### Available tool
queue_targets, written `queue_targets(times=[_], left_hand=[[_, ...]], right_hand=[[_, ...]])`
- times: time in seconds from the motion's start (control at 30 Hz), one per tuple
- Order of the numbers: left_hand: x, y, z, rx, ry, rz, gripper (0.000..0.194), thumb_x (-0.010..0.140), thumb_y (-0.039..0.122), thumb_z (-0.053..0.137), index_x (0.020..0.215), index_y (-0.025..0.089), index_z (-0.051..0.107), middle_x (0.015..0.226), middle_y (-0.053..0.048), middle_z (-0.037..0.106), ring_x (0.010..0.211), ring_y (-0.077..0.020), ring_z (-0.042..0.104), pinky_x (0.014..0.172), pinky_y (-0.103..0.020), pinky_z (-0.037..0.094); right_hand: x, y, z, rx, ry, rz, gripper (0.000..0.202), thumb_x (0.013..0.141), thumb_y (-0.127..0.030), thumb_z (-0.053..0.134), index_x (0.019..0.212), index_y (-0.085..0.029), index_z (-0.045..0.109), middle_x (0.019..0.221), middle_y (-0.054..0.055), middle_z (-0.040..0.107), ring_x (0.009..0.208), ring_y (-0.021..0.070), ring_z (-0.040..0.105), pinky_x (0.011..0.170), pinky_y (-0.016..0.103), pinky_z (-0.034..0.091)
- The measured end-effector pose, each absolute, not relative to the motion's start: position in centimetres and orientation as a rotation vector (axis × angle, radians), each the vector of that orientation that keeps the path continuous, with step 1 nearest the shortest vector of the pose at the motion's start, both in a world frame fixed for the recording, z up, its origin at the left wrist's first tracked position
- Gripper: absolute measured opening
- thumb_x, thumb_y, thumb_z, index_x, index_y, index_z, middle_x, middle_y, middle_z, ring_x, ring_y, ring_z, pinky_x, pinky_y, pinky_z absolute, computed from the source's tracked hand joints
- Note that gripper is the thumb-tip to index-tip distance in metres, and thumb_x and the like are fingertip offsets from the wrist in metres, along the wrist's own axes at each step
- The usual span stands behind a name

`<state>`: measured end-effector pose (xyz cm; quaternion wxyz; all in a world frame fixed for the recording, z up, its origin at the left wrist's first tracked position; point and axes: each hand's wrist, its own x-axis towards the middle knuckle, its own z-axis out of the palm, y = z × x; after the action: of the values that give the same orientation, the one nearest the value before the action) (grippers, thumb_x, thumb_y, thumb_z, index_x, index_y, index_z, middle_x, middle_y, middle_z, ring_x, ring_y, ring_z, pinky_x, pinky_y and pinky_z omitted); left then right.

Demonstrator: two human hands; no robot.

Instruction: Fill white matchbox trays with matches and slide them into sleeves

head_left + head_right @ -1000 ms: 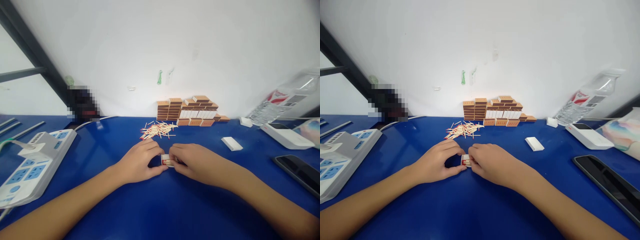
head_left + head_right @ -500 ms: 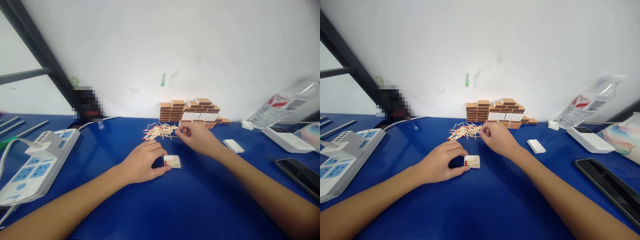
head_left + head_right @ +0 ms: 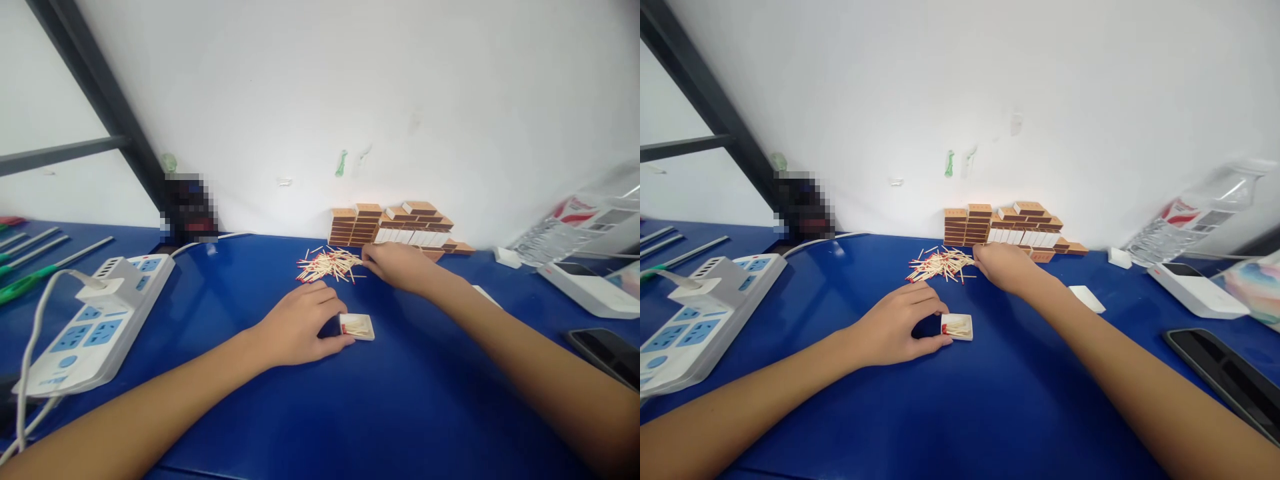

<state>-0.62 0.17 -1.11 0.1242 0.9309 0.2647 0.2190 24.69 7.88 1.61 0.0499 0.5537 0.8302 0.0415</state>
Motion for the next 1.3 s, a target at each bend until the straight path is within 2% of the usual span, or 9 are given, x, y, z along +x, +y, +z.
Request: queue_targets(times=[0.1, 0.27, 0.43, 0.53, 0.6, 0.7, 0.87, 1.2, 1.3], left_hand=[[-0.6, 0.2, -1.1, 2.717, 0.773, 0.64, 0.029, 0.094, 0.044, 0.07, 0.107, 0.018, 0.07, 0.099, -0.007, 0.069, 0.095, -0.0228, 0.064, 0.09, -0.038, 0.052], [-0.6, 0.2, -0.9, 2.719, 0.777, 0.635, 0.03, 0.094, 0.044, 0.071, 0.108, 0.018, 0.07, 0.099, -0.007, 0.069, 0.094, -0.0225, 0.064, 0.088, -0.038, 0.051], [-0.5, 0.2, -0.9, 2.729, 0.769, 0.646, 0.028, 0.095, 0.044, 0.069, 0.107, 0.019, 0.07, 0.098, -0.006, 0.069, 0.093, -0.0221, 0.064, 0.087, -0.038, 0.052], [-0.5, 0.2, -0.9, 2.73, 0.767, 0.64, 0.028, 0.094, 0.044, 0.069, 0.107, 0.019, 0.07, 0.099, -0.006, 0.069, 0.094, -0.0221, 0.064, 0.087, -0.038, 0.052], [-0.5, 0.2, -0.9, 2.729, 0.778, 0.626, 0.028, 0.094, 0.044, 0.069, 0.108, 0.019, 0.07, 0.099, -0.006, 0.07, 0.095, -0.0223, 0.064, 0.087, -0.038, 0.052], [-0.5, 0.2, -0.7, 2.729, 0.797, 0.613, 0.027, 0.095, 0.043, 0.07, 0.108, 0.019, 0.07, 0.1, -0.007, 0.07, 0.096, -0.0227, 0.064, 0.088, -0.038, 0.052], [-0.5, 0.2, -0.6, 2.744, 0.794, 0.613, 0.027, 0.095, 0.043, 0.069, 0.108, 0.019, 0.07, 0.099, -0.006, 0.07, 0.096, -0.0225, 0.064, 0.088, -0.038, 0.052], [-0.6, 0.4, -0.7, 2.736, 0.873, 0.637, 0.026, 0.095, 0.043, 0.069, 0.104, 0.019, 0.07, 0.098, -0.005, 0.07, 0.095, -0.0228, 0.063, 0.087, -0.039, 0.051], [-0.6, 0.5, -0.7, 2.7, 0.914, 0.631, 0.028, 0.093, 0.045, 0.072, 0.104, 0.019, 0.069, 0.095, -0.004, 0.069, 0.092, -0.022, 0.062, 0.084, -0.038, 0.051]], right_hand=[[24.7, 7.6, 1.4, 1.706, 2.557, 0.019, 0.024, 0.105, -0.03, 0.048, 0.103, -0.015, 0.066, 0.102, 0.014, 0.075, 0.088, 0.0241, 0.069, 0.072, 0.031, 0.043], [24.6, 6.3, 1.7, 1.71, 2.557, -0.068, 0.021, 0.102, -0.021, 0.048, 0.094, -0.015, 0.066, 0.095, 0.011, 0.076, 0.082, 0.0202, 0.069, 0.071, 0.029, 0.044], [25.5, 4.7, 1.3, 1.781, 2.518, -0.02, 0.02, 0.102, -0.023, 0.047, 0.104, -0.013, 0.064, 0.095, 0.016, 0.075, 0.083, 0.0248, 0.07, 0.068, 0.032, 0.043], [25.9, 4.5, 0.6, 1.84, 2.581, -0.049, 0.025, 0.105, -0.033, 0.048, 0.113, -0.014, 0.061, 0.102, 0.014, 0.075, 0.09, 0.0261, 0.071, 0.072, 0.033, 0.045], [25.8, 4.6, 0.2, 1.872, 2.608, -0.081, 0.025, 0.106, -0.034, 0.047, 0.115, -0.015, 0.06, 0.105, 0.013, 0.076, 0.091, 0.0256, 0.071, 0.074, 0.032, 0.045], [25.7, 4.8, -0.1, 1.904, 2.577, -0.101, 0.022, 0.107, -0.029, 0.044, 0.113, -0.015, 0.059, 0.104, 0.013, 0.076, 0.091, 0.0255, 0.072, 0.073, 0.032, 0.045], [26.8, 4.6, -0.3, 1.893, 2.551, -0.114, 0.026, 0.109, -0.032, 0.039, 0.11, -0.015, 0.059, 0.101, 0.015, 0.075, 0.09, 0.0269, 0.071, 0.072, 0.032, 0.044], [26.6, 0.9, 2.0, 1.752, 2.765, -0.376, 0.026, 0.109, -0.038, 0.038, 0.109, -0.02, 0.058, 0.098, 0.008, 0.074, 0.082, 0.0216, 0.068, 0.068, 0.03, 0.043], [25.0, -0.8, 2.2, 1.641, 2.752, -0.384, 0.021, 0.11, -0.033, 0.041, 0.109, -0.021, 0.057, 0.097, 0.007, 0.075, 0.083, 0.0222, 0.071, 0.065, 0.029, 0.04]])
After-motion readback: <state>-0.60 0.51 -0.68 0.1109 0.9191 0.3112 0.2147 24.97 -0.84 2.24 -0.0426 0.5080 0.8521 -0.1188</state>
